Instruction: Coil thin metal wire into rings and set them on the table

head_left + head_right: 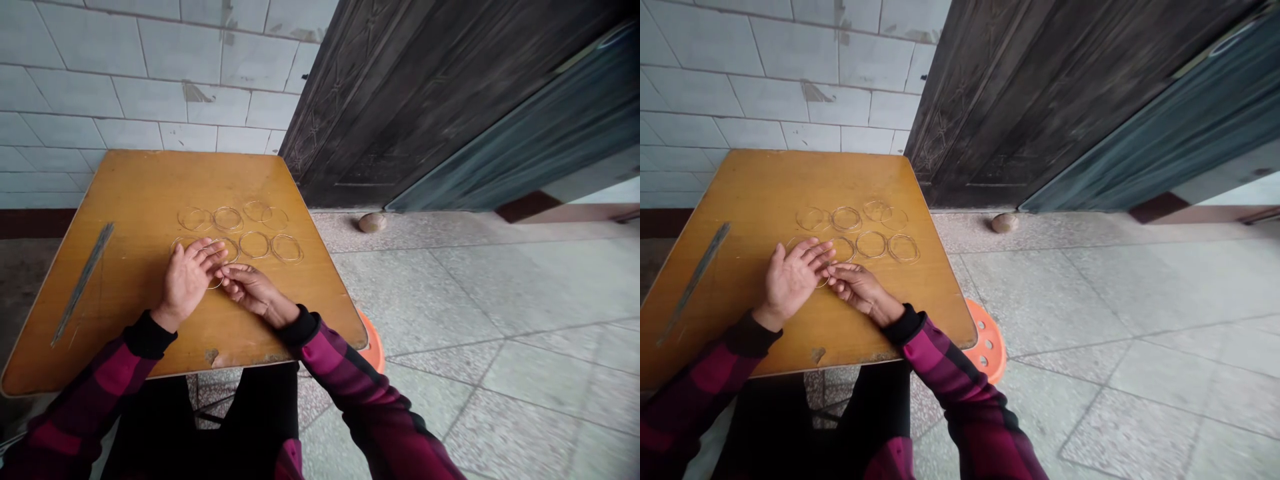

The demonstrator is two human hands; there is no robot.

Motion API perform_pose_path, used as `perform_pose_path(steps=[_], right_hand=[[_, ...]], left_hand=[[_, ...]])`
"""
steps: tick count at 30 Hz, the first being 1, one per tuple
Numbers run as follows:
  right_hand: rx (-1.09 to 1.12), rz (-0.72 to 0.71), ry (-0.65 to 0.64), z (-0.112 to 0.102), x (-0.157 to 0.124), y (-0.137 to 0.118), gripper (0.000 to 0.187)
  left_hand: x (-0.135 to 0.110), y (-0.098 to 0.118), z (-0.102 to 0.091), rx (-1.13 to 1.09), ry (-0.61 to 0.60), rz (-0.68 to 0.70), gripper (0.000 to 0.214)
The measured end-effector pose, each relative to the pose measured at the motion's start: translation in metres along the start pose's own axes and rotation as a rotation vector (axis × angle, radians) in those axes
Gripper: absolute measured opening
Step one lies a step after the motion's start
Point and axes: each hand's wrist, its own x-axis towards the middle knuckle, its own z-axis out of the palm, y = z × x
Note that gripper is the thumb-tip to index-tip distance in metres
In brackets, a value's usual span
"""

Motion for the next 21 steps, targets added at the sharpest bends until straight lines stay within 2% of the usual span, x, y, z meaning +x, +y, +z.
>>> perform_pose_path(steps=[4, 8, 12, 16, 18, 21], right_hand=[[0.14, 0.045, -0.021, 0.004, 0.002, 0.013, 0.006], [0.138, 0.043, -0.021, 0.011, 0.001, 0.025, 0.01], [0.14, 0.016, -0.02, 0.016, -0.001, 0.027, 0.017], [0.176, 0.0, -0.023, 0.013, -0.003, 0.019, 0.015], [0.191, -0.015, -0.022, 0.009, -0.004, 0.012, 0.015], [0.166, -0.035, 0.009, 0.005, -0.007, 0.004, 0.019]], left_hand=[[-0.005, -0.005, 0.009, 0.017, 0.072, 0.114, 0.041], [-0.008, -0.007, 0.01, 0.032, 0.135, 0.097, 0.043], [-0.005, -0.007, 0.006, 0.006, 0.144, 0.063, 0.049], [-0.001, -0.001, -0.001, 0.09, -0.004, 0.085, 0.063], [-0.002, 0.005, -0.003, 0.216, -0.111, 0.187, 0.076], [-0.005, 0.016, -0.008, 0.53, -0.218, 0.385, 0.092]])
